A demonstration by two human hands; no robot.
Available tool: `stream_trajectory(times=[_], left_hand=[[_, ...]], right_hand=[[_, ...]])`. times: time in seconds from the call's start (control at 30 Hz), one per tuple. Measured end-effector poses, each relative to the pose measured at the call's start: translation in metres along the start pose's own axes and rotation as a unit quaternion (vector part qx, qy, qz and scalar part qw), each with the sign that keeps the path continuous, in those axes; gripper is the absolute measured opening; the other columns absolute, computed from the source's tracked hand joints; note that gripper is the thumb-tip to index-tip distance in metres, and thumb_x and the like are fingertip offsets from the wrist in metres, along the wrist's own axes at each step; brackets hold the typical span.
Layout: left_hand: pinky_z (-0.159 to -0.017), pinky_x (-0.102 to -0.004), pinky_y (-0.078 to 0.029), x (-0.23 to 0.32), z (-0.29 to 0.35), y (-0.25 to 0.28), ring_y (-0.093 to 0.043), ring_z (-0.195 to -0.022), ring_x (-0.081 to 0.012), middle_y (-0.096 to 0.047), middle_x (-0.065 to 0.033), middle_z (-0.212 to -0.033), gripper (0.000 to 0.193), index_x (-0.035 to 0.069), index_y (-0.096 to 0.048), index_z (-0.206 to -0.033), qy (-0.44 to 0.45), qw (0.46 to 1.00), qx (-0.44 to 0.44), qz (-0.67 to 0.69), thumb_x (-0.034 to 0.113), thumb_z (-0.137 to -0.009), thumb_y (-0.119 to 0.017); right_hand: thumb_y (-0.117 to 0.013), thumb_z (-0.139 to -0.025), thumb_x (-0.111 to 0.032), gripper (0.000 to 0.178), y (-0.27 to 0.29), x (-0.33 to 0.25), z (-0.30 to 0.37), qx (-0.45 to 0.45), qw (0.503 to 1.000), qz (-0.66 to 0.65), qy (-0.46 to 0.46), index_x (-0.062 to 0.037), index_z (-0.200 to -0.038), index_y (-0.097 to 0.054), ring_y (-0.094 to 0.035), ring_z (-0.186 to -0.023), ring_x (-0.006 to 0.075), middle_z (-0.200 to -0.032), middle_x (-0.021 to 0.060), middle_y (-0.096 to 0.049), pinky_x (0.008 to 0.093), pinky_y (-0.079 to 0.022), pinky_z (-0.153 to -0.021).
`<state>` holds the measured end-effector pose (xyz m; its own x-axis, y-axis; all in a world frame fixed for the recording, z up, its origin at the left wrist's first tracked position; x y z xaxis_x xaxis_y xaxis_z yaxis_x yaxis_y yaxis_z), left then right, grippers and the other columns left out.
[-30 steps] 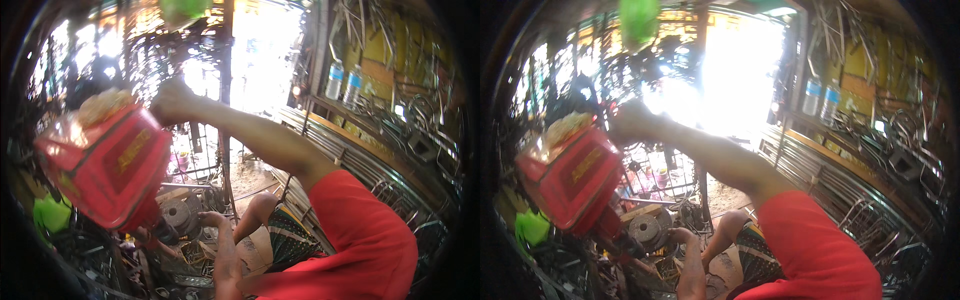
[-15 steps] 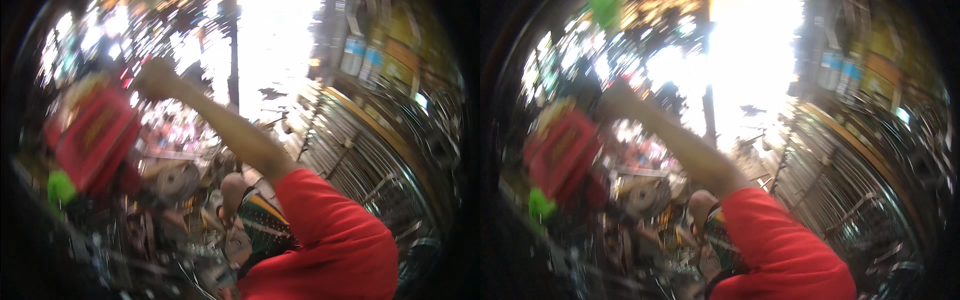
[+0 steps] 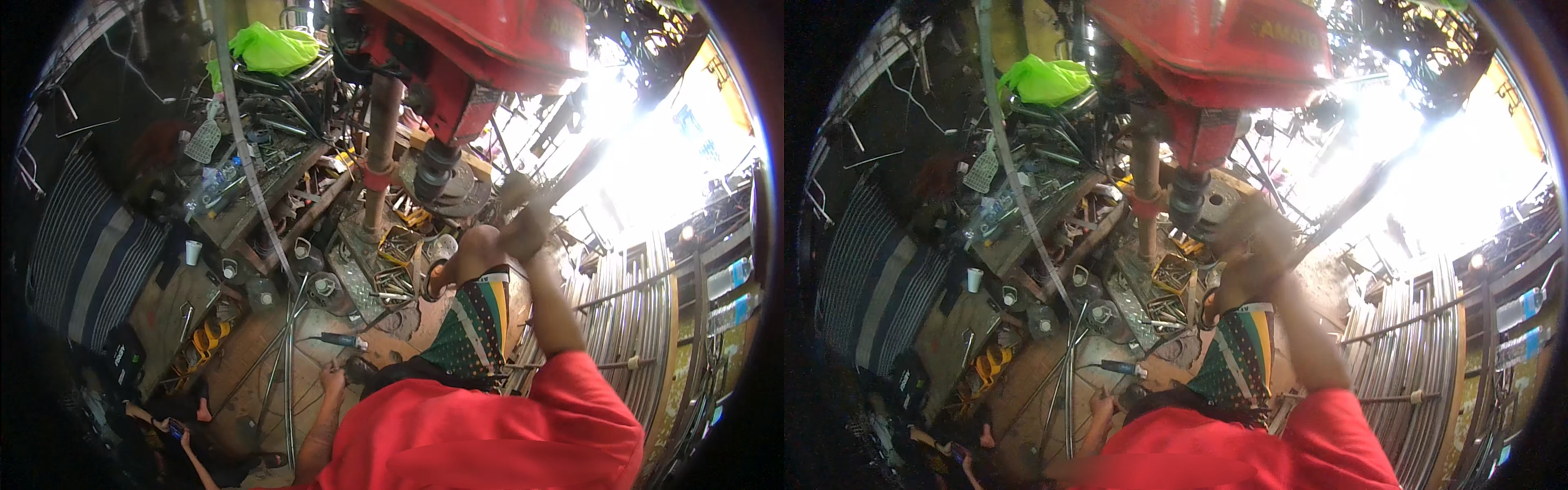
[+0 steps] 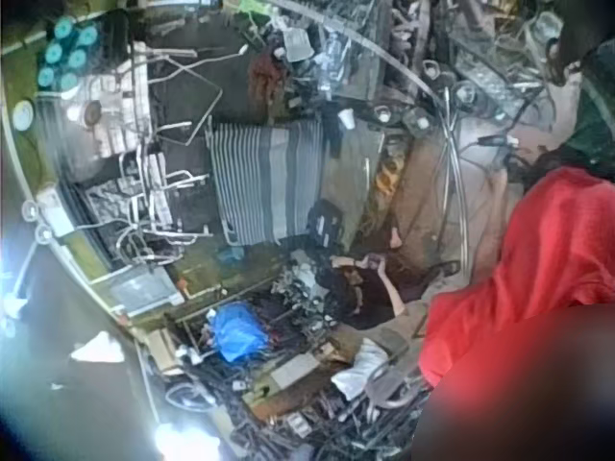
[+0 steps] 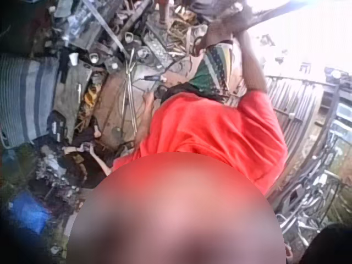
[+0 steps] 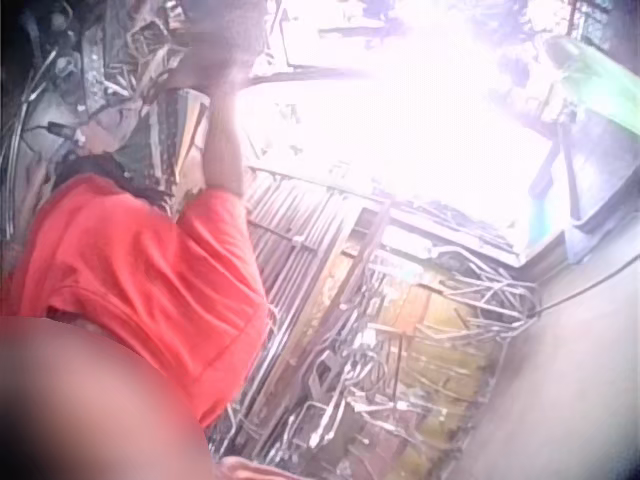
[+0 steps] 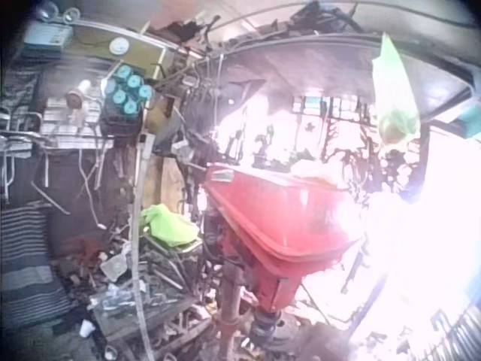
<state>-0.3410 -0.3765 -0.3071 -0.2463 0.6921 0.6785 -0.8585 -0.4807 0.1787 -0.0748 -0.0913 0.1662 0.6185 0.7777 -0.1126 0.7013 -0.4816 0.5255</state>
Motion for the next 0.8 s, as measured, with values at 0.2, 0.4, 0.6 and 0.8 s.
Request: stream_trajectory(times=[0.2,0.4,0.6,0.8], left_hand=[[-0.065,-0.0268,-0.047,0.189,0.068,-0.07,-0.059,-0.074,-0.0127,-0.065,-0.007,-0.083,0.031,-0.002,-0.062,-0.109,-0.406,0.911,-0.068,0.034,0.01,-0.082,-0.069],[-0.074,-0.0334,-0.047,0.316,0.052,-0.09,-0.058,-0.08,-0.021,-0.063,-0.0077,-0.087,0.018,0.002,-0.064,-0.098,-0.571,0.819,-0.026,-0.053,0.012,-0.084,-0.066],[-0.067,-0.0271,-0.045,0.402,-0.079,-0.13,-0.052,-0.072,-0.0113,-0.058,-0.0023,-0.085,0.02,0.003,-0.06,-0.101,-0.508,0.855,-0.094,0.04,0.005,-0.082,-0.059],[-0.07,-0.0261,-0.049,0.481,-0.142,-0.151,-0.06,-0.079,-0.0136,-0.063,-0.005,-0.095,0.041,0.002,-0.059,-0.113,-0.315,0.875,-0.231,0.284,-0.003,-0.074,-0.047]], right_hand=[[-0.063,-0.084,-0.015,0.052,-0.168,-0.042,0.169,-0.47,0.819,-0.294,-0.146,0.0002,-0.129,-0.042,-0.064,-0.086,0.0253,-0.121,0.0174,-0.048,0.0357,-0.05,-0.077],[-0.058,-0.088,-0.019,0.044,-0.182,0.006,0.18,-0.393,0.781,-0.405,-0.269,-0.0024,-0.128,-0.051,-0.06,-0.076,0.0252,-0.093,0.0093,-0.058,0.0374,-0.049,-0.068],[-0.054,-0.094,-0.025,0.015,-0.126,0.046,0.14,-0.204,0.475,-0.506,-0.69,-0.0097,-0.096,-0.054,-0.036,-0.047,0.0075,-0.066,-0.0024,-0.042,0.0243,-0.025,-0.04],[-0.059,-0.092,-0.027,0.021,-0.119,0.087,0.156,-0.115,0.495,-0.404,-0.761,-0.0116,-0.081,-0.051,-0.035,-0.044,0.0083,-0.063,-0.0011,-0.045,0.0248,-0.026,-0.037]])
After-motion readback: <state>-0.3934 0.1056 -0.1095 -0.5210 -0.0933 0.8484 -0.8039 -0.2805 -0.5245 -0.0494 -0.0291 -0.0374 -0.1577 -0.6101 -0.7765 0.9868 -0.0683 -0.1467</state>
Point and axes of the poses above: each hand's wrist, its own z-axis away from the middle knuckle, its own y-axis out of the back of the hand, x = y × z, the point moved 1 cm from there along -z, towards the middle knuckle
